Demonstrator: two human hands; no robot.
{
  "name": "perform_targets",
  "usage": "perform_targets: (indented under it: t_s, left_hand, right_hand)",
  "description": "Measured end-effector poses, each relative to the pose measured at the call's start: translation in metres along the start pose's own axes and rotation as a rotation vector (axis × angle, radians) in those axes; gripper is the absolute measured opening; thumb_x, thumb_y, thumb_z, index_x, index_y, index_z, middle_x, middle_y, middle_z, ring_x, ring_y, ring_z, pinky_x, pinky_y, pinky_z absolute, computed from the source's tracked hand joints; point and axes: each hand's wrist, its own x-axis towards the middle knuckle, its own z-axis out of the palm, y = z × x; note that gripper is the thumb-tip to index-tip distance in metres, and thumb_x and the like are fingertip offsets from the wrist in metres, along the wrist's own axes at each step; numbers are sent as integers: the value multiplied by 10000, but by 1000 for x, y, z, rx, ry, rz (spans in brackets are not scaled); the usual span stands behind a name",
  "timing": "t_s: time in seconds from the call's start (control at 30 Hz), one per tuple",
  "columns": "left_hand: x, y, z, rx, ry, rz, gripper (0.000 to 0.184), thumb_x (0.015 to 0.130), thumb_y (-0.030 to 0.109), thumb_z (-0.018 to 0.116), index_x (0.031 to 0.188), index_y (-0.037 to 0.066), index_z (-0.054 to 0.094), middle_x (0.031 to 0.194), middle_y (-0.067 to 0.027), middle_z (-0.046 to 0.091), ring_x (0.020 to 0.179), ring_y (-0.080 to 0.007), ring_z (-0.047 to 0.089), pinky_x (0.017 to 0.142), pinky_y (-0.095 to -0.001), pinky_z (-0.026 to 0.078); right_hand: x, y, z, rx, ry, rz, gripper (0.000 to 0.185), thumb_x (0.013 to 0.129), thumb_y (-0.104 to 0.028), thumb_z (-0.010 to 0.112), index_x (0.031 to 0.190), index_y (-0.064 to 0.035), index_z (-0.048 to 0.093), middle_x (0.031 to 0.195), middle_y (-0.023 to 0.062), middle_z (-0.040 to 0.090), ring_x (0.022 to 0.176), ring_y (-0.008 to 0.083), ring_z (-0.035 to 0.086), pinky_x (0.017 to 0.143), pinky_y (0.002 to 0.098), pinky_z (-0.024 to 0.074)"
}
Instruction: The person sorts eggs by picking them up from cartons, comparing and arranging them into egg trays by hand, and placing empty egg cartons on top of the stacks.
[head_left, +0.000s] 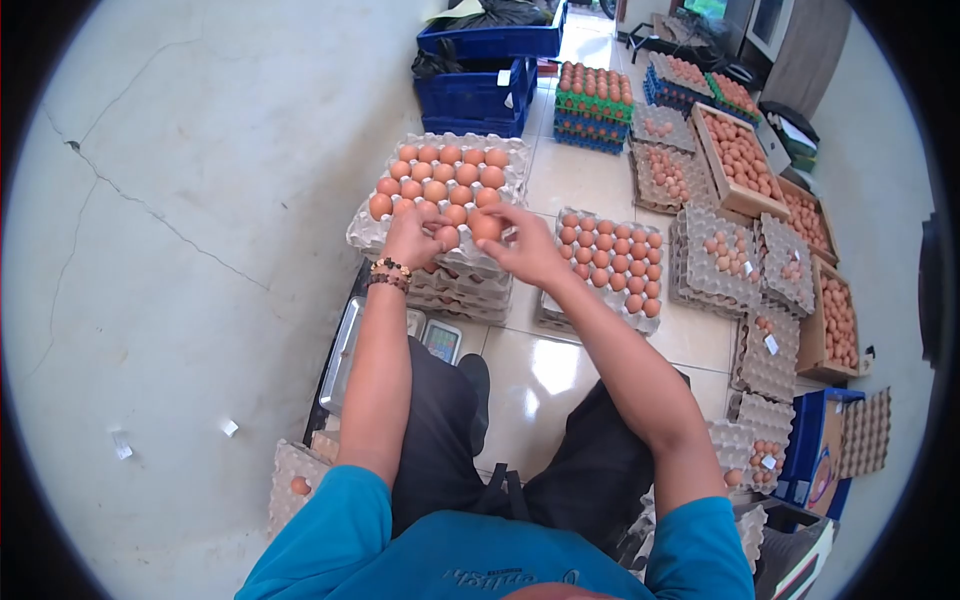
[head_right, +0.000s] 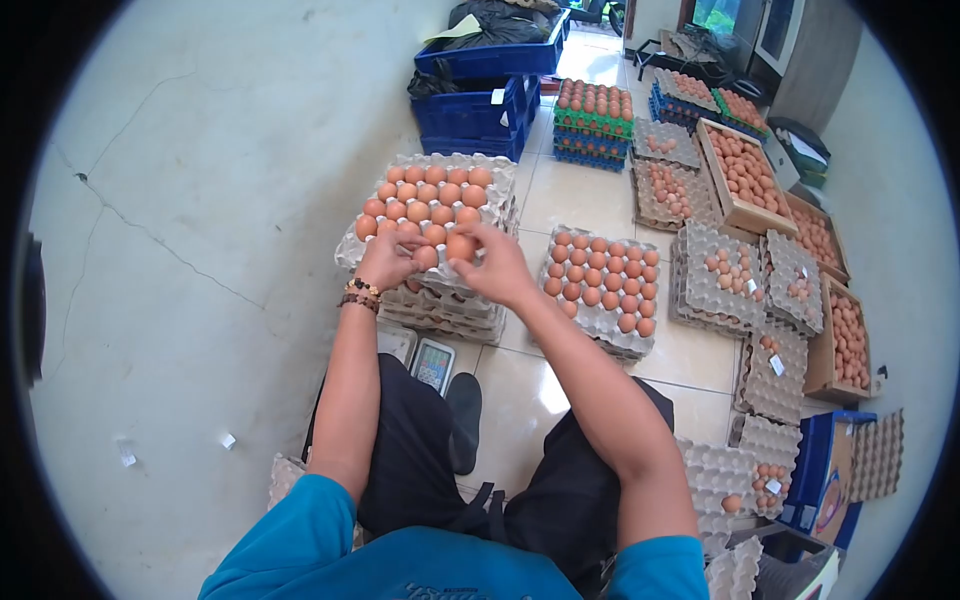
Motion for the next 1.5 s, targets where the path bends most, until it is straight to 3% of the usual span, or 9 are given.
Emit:
perform_targets:
  t_s: [0.37, 0.47, 0.67, 0.8, 0.87, 1.2, 1.33, 1.37, 1.5]
  left_hand:
    - [15, -12, 7, -10, 339, 205, 343, 781, 32, 587, 1101, 80, 700, 975, -130, 715, 847, -251, 697, 777, -354, 555]
    - [19, -10, 8, -24, 330, 225, 323, 800, 47, 597, 1105, 83, 695, 984, -127, 715, 816, -241, 699, 764, -349, 557]
    - [9, 43, 18, -83, 245, 239, 298, 825, 79, 619, 1117, 70, 681, 949, -113, 712, 803, -214, 698, 749, -335, 557]
    - [18, 64, 22, -96, 230, 282, 281, 835, 114, 631, 1106, 61, 681, 934, -93, 710, 796, -202, 698, 736, -330, 555]
    - [23, 69, 25, -111, 270, 287, 278, 834, 123, 638, 1102, 65, 683, 929, -87, 712, 797, -199, 699, 731, -330, 556]
    - [34, 73, 35, -162, 307, 280, 251, 829, 157, 653, 1059, 68, 700, 892, -71, 717, 747, -177, 697, 679, -323, 563]
    - [33, 72, 32, -160, 311, 260, 258, 821, 171, 663, 1052, 59, 700, 900, -72, 722, 744, -182, 696, 681, -331, 563]
    - [32, 70, 31, -160, 314, 260, 261, 820, 174, 666, 1050, 57, 700, 903, -72, 723, 743, -184, 696, 682, -334, 563]
    - [30, 71, 30, -168, 301, 267, 276, 816, 190, 676, 1050, 45, 696, 910, -77, 724, 741, -193, 695, 686, -335, 561]
  right_hand:
    - [5, 0, 20, -166, -90, -187, 165, 752, -64, 691, 892, -20, 615, 932, 147, 607, 902, 353, 581, 832, 430, 487]
    - [14, 11, -1, -129, 157, -267, 101, 768, -86, 663, 835, -15, 639, 914, 149, 613, 860, 320, 613, 805, 399, 505]
    - [-4, 101, -111, -166, 414, 311, 226, 830, -190, 622, 924, -15, 731, 959, 182, 709, 698, 326, 685, 715, 417, 540]
    - [-73, 176, -119, -748, -34, 793, 320, 818, -267, 636, 1011, -18, 686, 1081, 195, 691, 967, 339, 685, 833, 434, 538]
    - [-108, 241, -111, -723, -332, 861, 442, 788, -312, 672, 1125, -33, 613, 1128, 196, 673, 1077, 322, 649, 890, 443, 522]
    - [-93, 189, -31, -635, 94, 1080, 481, 712, -376, 734, 1032, -37, 613, 1093, 196, 682, 1035, 339, 662, 867, 436, 536]
    - [-106, 231, -45, -34, 411, 892, 464, 702, -372, 739, 972, -21, 603, 959, 114, 671, 846, 254, 661, 777, 387, 545]
    - [-114, 228, -62, 206, 345, 1154, 299, 755, -365, 703, 854, -93, 626, 774, 14, 587, 700, 201, 574, 674, 323, 522]
    - [-114, 216, -70, 1129, 394, 1153, 177, 809, -245, 609, 878, -83, 584, 891, 43, 571, 755, 162, 580, 630, 296, 541]
